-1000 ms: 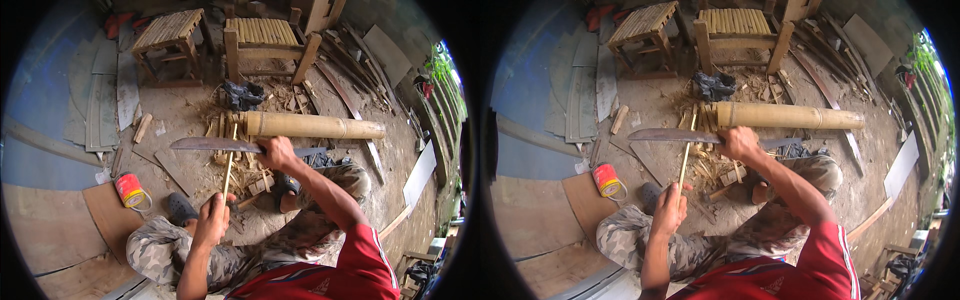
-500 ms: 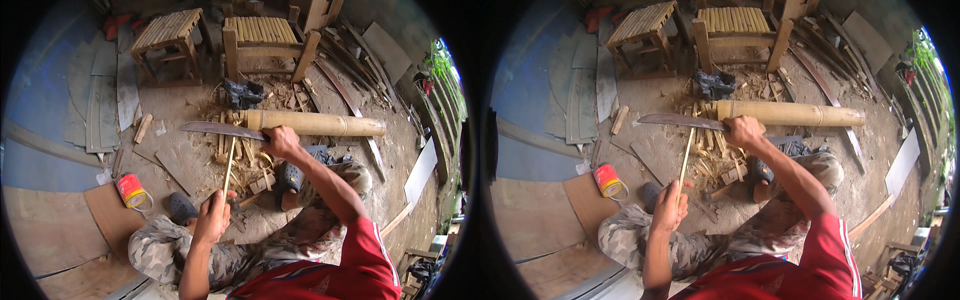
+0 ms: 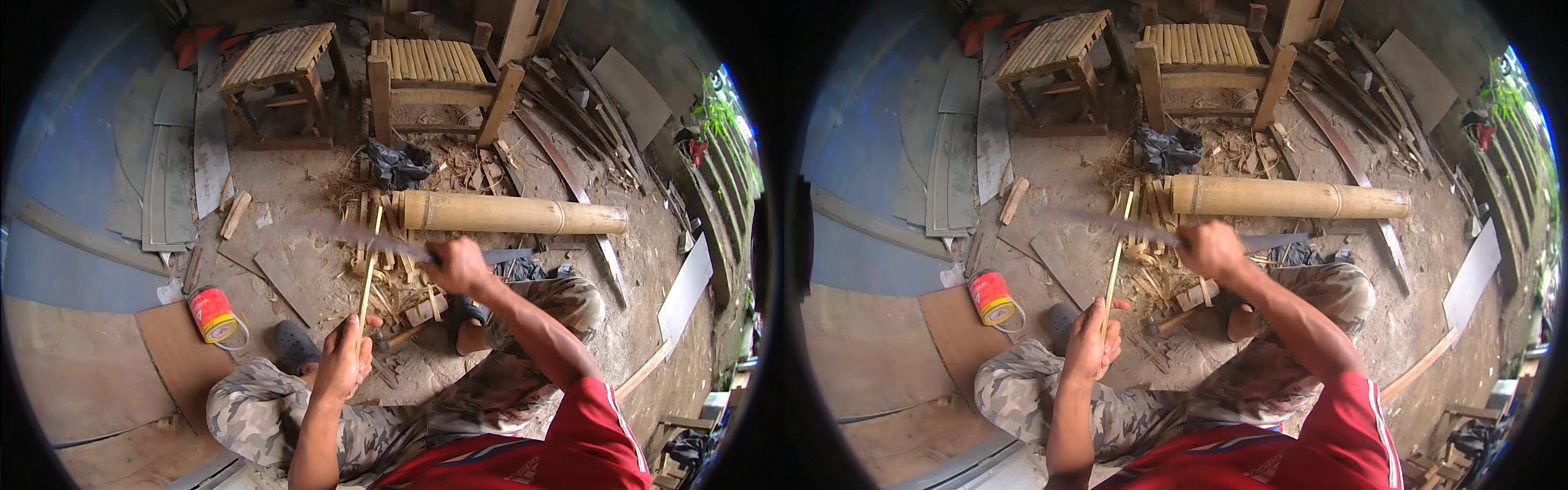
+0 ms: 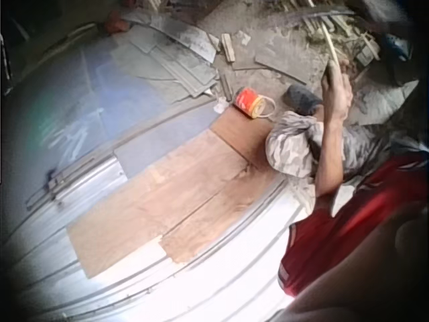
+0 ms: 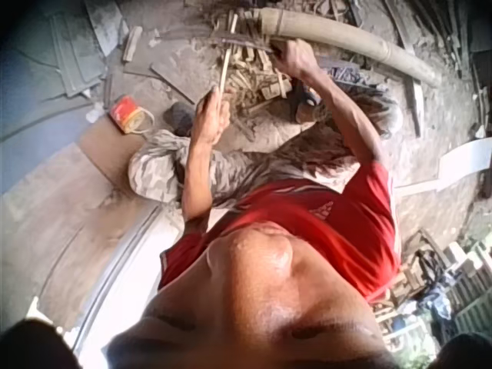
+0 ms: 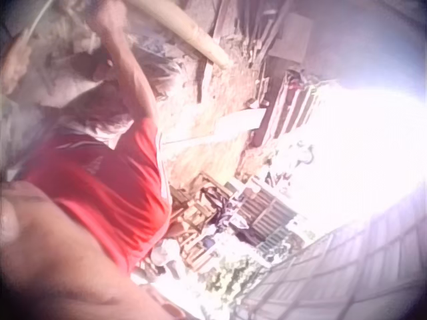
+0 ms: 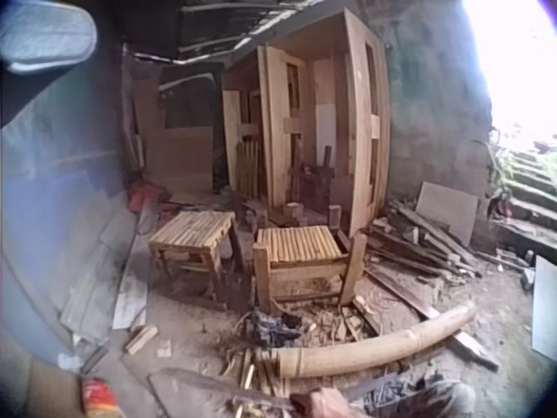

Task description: The person sits on the floor and uses a curved knife to shave and smooth a thin bamboo strip. After shaping the strip, the person places it onto the slatted seat of a small bamboo stool.

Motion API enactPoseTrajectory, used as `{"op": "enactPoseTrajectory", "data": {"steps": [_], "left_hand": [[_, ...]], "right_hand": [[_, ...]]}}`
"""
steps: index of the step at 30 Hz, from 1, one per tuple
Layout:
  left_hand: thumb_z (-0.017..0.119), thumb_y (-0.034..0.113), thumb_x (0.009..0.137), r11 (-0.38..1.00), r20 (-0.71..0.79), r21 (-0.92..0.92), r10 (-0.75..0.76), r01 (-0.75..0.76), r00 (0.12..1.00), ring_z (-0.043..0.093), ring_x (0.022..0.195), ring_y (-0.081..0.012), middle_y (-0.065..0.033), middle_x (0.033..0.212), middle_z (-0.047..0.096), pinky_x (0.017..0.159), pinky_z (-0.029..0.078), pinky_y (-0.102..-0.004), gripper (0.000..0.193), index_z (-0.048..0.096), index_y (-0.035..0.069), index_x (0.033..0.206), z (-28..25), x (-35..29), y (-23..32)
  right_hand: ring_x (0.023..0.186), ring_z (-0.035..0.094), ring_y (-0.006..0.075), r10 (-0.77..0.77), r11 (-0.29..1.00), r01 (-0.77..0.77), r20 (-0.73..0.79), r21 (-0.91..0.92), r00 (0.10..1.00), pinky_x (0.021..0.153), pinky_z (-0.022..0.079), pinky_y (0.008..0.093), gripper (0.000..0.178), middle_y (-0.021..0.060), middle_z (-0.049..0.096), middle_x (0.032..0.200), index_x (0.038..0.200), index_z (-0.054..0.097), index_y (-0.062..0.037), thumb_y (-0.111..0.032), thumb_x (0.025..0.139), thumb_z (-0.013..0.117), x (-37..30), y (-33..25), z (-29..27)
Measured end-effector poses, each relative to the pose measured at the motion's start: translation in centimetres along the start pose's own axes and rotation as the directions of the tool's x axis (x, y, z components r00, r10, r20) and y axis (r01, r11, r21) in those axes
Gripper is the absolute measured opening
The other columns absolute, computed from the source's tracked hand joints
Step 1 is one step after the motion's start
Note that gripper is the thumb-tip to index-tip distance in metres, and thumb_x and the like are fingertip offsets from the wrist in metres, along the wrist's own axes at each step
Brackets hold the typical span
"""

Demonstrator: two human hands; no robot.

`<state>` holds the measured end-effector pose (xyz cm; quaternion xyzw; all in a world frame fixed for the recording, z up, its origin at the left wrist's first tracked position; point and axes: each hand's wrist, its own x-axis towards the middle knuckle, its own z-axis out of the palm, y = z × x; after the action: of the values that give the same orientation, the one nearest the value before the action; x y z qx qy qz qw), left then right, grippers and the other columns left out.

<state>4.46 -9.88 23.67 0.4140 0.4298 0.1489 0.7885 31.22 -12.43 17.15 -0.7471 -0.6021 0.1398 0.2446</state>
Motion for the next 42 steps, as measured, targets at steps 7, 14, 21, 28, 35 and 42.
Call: {"op": "enactPoseTrajectory", "data": {"steps": [7, 14, 21, 28, 35, 42], "left_hand": [[0.028, 0.041, 0.108, 0.957, 0.176, -0.257, -0.09, 0.134, 0.98, 0.024, 0.034, -0.0046, 0.0056, 0.048, 0.03, 0.034, 0.023, -0.0211, 0.048, 0.055, 0.002, 0.116, -0.3, -0.1, -0.1], [0.028, 0.04, 0.108, 0.895, 0.28, -0.418, -0.034, 0.153, 0.959, 0.023, 0.034, -0.005, 0.0054, 0.048, 0.03, 0.034, 0.024, -0.0215, 0.045, 0.054, 0.004, 0.116, -1.2, -0.1, -0.1], [0.041, 0.041, 0.104, 0.912, -0.29, -0.195, 0.299, -0.362, 0.909, 0.043, 0.041, -0.0094, 0.0, 0.063, 0.049, 0.037, 0.035, -0.0217, 0.035, 0.054, 0.008, 0.104, -1.3, 1.4, -0.4], [0.051, 0.026, 0.104, 0.809, -0.348, -0.049, 0.536, -0.585, 0.769, 0.055, 0.096, -0.0119, -0.004, 0.111, 0.059, 0.08, 0.05, -0.0313, 0.033, 0.055, 0.001, 0.125, -2.0, 2.4, -1.1], [0.054, 0.012, 0.101, 0.779, -0.342, -0.046, 0.576, -0.626, 0.742, 0.065, 0.089, -0.0132, -0.0054, 0.1, 0.064, 0.073, 0.062, -0.0287, 0.016, 0.055, -0.001, 0.111, -1.7, 2.5, -1.1], [0.02, 0.069, 0.097, 0.583, -0.131, -0.579, 0.624, -0.571, 0.77, 0.06, 0.117, -0.0354, -0.0283, 0.141, 0.048, 0.09, 0.056, -0.0497, 0.09, 0.039, -0.005, 0.144, -5.0, 1.7, -0.8]], "right_hand": [[0.047, 0.059, 0.0317, -0.131, 0.991, 0.124, -0.186, -0.048, 0.974, 0.048, 0.048, 0.0443, 0.01, 0.0128, 0.062, 0.058, 0.078, 0.066, -0.01, -0.02, 0.076, 0.065, 0.8, -0.4, 0.3], [0.063, 0.068, 0.0348, 0.394, 0.919, -0.391, 0.064, -0.05, 0.917, 0.062, 0.055, 0.0475, 0.026, 0.0184, 0.068, 0.071, 0.087, 0.07, -0.0076, -0.03, 0.089, 0.057, 3.3, 3.3, 0.0], [0.068, 0.069, 0.0361, 0.274, 0.905, -0.254, -0.011, 0.341, 0.962, 0.064, 0.051, 0.0451, 0.038, 0.0215, 0.069, 0.075, 0.093, 0.07, 0.0012, -0.035, 0.092, 0.059, 0.4, -0.4, -0.4], [0.047, 0.047, 0.0092, 0.103, 0.558, -0.55, 0.606, 0.621, 0.789, 0.045, 0.036, 0.0274, 0.047, -0.0003, 0.051, 0.057, 0.095, 0.068, 0.002, -0.044, 0.088, 0.073, -3.6, -7.2, -0.7], [0.048, 0.046, 0.0094, 0.113, 0.256, -0.636, 0.631, 0.728, 0.767, 0.045, 0.036, 0.026, 0.027, -0.0011, 0.047, 0.059, 0.099, 0.063, 0.0022, -0.019, 0.087, 0.077, -4.2, -8.3, 0.5], [0.047, 0.045, 0.0111, 0.163, 0.142, -0.556, 0.535, 0.819, 0.829, 0.043, 0.037, 0.0277, 0.023, -0.0008, 0.045, 0.059, 0.099, 0.061, 0.0006, -0.018, 0.091, 0.072, -2.3, -4.9, -0.5]]}}
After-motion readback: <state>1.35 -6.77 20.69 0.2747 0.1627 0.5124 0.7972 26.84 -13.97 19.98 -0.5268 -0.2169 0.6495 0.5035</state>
